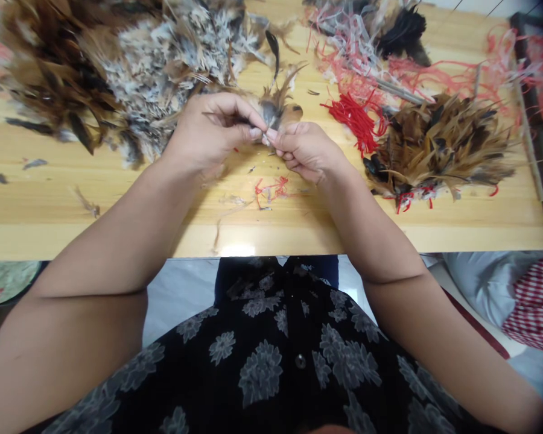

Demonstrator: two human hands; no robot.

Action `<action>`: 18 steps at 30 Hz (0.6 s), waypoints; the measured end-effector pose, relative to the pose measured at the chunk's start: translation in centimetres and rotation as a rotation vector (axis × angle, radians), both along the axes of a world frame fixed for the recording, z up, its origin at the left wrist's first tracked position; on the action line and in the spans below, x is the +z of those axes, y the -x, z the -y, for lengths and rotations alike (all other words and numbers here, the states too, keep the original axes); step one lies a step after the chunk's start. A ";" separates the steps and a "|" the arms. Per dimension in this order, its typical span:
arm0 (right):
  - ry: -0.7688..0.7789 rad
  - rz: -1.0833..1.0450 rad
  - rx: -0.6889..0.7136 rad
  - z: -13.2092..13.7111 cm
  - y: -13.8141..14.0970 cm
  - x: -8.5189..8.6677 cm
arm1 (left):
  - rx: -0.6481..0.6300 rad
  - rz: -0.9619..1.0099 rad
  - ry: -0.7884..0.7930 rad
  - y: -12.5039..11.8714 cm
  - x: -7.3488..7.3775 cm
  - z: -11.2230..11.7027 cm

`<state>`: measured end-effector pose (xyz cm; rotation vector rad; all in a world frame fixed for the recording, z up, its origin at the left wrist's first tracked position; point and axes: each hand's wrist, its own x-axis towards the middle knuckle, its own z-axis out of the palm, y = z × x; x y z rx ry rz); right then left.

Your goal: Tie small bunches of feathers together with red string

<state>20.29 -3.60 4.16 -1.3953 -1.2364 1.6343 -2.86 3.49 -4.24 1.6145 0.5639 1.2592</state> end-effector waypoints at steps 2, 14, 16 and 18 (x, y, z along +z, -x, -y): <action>0.033 0.001 0.033 0.1 -0.1 0.5 | 0.000 -0.022 -0.029 0.2 0.4 0.1; -0.184 0.109 0.042 -0.5 0.1 -0.8 | 0.286 0.023 0.143 -1.6 1.4 1.6; -0.231 0.171 0.015 -0.3 0.3 -0.7 | 0.262 -0.029 0.194 -1.5 1.6 1.8; -0.268 0.223 0.011 -0.1 0.4 -0.3 | 0.200 -0.087 0.242 -1.4 2.0 2.2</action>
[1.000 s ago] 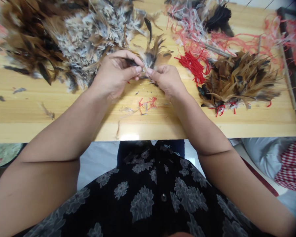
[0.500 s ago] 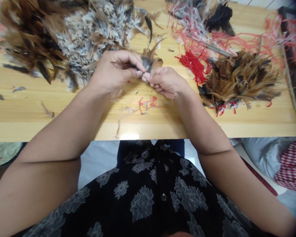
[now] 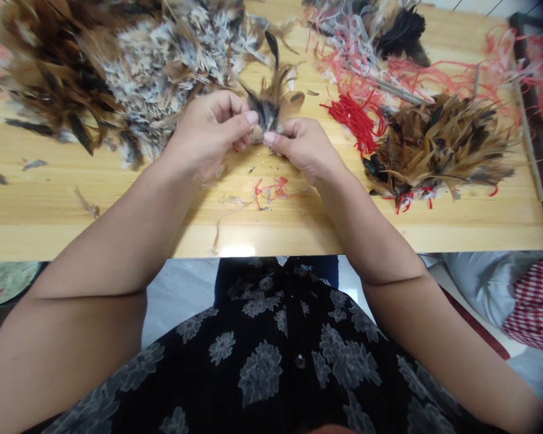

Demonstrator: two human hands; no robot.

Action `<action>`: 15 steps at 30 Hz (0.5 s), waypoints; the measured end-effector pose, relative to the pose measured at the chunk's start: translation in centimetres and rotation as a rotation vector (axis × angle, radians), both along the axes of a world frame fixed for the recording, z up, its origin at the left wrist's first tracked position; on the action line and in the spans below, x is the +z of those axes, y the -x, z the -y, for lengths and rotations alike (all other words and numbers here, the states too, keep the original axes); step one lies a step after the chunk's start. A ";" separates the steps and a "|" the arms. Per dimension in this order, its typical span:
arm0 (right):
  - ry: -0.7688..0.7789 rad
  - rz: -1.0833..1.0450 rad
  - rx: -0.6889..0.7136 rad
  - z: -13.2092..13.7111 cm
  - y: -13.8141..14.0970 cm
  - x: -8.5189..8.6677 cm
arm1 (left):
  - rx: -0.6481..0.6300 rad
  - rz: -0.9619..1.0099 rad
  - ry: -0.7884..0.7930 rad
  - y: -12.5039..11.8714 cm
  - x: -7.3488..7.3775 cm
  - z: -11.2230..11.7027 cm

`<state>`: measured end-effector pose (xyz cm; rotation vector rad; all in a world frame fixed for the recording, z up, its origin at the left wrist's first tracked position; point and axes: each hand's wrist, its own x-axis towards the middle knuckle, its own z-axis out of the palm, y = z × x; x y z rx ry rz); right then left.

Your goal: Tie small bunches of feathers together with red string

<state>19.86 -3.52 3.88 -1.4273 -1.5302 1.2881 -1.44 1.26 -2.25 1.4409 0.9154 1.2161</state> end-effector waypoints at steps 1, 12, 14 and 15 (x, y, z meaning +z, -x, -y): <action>-0.017 0.020 0.001 0.1 0.1 0.2 | -0.020 -0.012 0.015 0.0 0.2 0.2; -0.109 0.105 0.010 0.1 0.2 -0.4 | -0.014 0.028 0.088 -1.0 0.8 0.9; -0.105 0.118 0.005 0.0 0.2 -0.6 | 0.007 0.036 0.050 -1.1 0.4 0.9; -0.102 0.123 0.002 0.0 0.2 -0.6 | 0.009 0.039 0.033 -1.1 0.2 0.8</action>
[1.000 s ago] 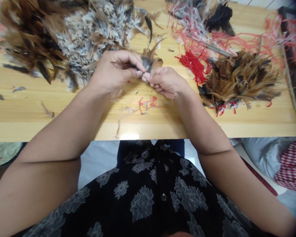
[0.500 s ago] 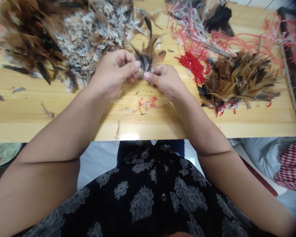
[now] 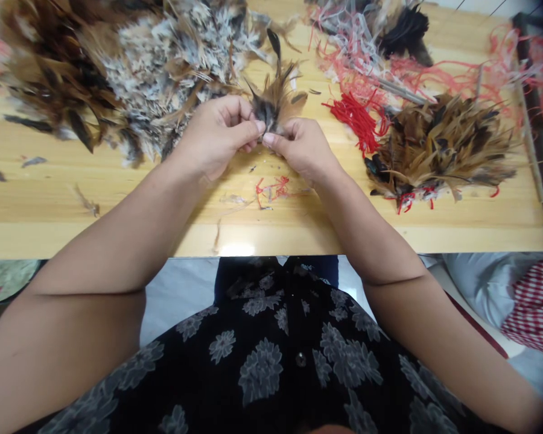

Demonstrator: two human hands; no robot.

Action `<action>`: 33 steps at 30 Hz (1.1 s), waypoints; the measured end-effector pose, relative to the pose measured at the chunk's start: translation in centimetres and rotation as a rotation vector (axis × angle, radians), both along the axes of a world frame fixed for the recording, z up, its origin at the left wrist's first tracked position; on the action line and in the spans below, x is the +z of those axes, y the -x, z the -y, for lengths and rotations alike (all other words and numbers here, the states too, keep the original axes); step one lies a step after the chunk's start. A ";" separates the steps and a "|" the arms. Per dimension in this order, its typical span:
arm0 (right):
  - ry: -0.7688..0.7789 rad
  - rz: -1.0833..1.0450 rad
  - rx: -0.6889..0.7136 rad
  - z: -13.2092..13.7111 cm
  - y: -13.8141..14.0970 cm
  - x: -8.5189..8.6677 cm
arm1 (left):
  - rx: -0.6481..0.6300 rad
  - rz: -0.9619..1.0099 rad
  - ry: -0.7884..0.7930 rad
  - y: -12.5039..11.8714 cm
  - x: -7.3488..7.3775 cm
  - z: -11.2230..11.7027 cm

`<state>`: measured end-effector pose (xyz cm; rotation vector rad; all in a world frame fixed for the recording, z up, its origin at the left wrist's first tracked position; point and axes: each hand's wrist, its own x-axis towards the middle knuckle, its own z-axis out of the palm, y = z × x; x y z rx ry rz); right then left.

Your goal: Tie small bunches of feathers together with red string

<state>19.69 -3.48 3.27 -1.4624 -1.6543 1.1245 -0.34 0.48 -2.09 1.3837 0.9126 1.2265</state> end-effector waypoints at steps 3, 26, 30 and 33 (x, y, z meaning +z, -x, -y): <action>0.005 0.000 -0.010 0.0 0.0 0.0 | -0.015 -0.001 -0.039 0.0 -0.8 -0.4; -0.057 -0.030 -0.173 -1.4 -1.6 0.6 | 0.108 -0.378 -0.291 2.1 -4.2 -2.3; -0.050 -0.023 -0.199 -1.6 -1.5 0.6 | 0.129 -0.323 -0.248 2.7 -1.7 -1.2; -0.051 0.008 -0.179 -1.7 -1.6 0.4 | 0.139 -0.264 -0.174 2.6 -1.3 -0.7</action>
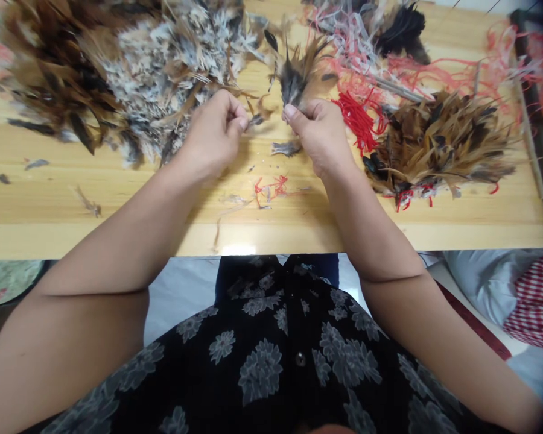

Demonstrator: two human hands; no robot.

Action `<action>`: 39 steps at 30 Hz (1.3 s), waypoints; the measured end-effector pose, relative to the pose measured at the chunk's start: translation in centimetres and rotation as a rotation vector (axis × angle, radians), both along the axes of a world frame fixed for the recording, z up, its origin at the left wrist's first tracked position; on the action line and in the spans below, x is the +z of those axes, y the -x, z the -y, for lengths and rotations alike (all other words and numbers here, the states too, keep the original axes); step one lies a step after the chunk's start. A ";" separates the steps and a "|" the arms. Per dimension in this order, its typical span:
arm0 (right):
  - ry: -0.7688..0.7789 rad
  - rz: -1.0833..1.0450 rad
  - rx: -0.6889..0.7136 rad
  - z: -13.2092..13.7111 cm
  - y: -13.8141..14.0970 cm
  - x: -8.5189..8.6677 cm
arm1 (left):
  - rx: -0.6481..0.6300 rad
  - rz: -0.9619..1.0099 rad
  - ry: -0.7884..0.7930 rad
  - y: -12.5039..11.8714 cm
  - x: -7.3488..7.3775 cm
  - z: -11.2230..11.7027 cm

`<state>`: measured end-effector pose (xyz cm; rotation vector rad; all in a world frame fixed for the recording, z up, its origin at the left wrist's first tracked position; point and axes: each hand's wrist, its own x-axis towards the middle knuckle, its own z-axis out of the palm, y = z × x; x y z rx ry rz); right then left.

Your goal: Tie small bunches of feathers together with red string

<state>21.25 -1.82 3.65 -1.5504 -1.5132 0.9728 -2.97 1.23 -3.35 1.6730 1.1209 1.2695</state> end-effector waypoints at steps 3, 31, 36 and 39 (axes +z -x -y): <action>0.003 0.016 -0.010 0.2 0.2 0.1 | -0.022 0.104 0.103 -0.4 -1.3 -0.9; 0.049 0.070 -0.010 1.0 2.2 -0.1 | -0.016 0.404 0.381 -3.9 5.2 3.1; 0.019 0.099 0.057 0.6 2.1 -1.3 | 0.011 0.398 0.414 -4.0 5.5 3.0; 0.008 0.106 0.071 0.4 1.9 -1.7 | 0.022 0.385 0.390 -3.7 4.8 2.7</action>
